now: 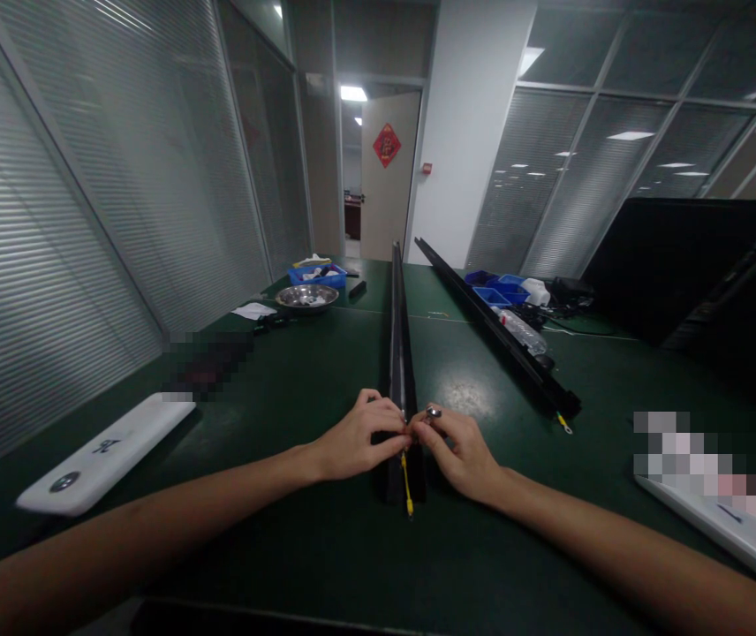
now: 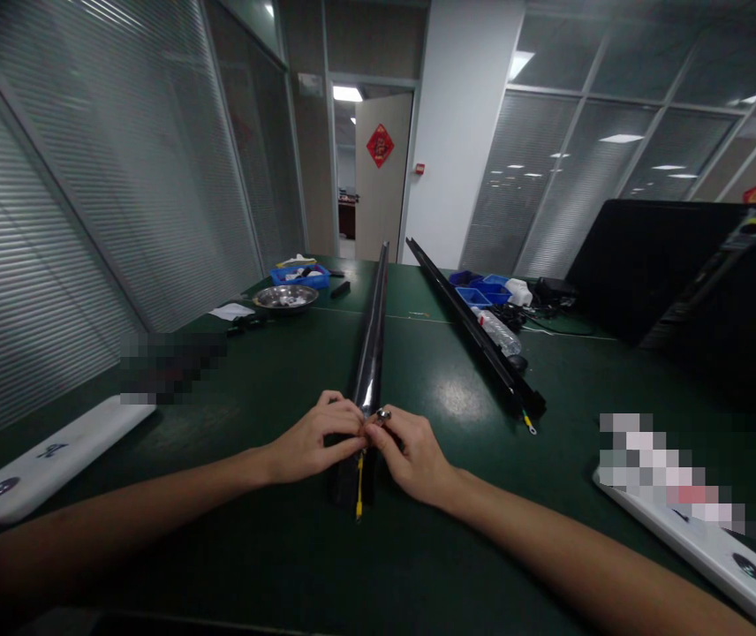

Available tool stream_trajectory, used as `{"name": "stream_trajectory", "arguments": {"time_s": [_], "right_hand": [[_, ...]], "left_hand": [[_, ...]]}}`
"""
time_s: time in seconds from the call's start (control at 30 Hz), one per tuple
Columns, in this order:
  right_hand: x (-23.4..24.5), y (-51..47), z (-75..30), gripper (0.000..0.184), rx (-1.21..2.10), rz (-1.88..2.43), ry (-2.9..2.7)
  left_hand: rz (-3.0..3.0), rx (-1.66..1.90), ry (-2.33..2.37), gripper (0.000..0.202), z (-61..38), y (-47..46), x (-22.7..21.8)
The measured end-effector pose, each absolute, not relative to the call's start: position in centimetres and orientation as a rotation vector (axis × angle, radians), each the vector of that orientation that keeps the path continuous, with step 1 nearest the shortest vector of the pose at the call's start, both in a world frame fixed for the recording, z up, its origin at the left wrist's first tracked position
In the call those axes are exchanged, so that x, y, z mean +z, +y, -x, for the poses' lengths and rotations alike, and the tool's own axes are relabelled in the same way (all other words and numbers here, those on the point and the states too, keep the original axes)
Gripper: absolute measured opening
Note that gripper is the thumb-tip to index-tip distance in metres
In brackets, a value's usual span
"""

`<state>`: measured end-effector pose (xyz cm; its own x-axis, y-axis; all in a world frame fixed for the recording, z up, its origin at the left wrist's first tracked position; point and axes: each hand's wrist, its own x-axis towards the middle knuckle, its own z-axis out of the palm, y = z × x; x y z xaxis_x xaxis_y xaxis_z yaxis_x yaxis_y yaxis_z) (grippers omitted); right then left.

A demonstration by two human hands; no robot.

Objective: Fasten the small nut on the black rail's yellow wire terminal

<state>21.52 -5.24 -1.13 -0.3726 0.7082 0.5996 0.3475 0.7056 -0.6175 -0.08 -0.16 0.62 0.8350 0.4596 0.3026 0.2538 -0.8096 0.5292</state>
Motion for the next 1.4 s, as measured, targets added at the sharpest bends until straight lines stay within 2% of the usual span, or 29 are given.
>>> {"name": "stream_trajectory", "arguments": {"time_s": [0.77, 1.1, 1.4], "right_hand": [[-1.17, -4.78, -21.7, 0.027, 0.602, 0.727, -1.985], [-1.29, -4.98, -21.59, 0.022, 0.528, 0.773, -1.984], [-1.2, -4.73, -21.68, 0.03, 0.574, 0.717, -1.986]], "left_hand": [[-2.56, 0.618, 0.507, 0.016, 0.1, -0.01, 0.34], [-2.545, 0.614, 0.508, 0.016, 0.06, -0.05, 0.28], [-2.561, 0.636, 0.517, 0.02, 0.04, 0.0, 0.15]]}}
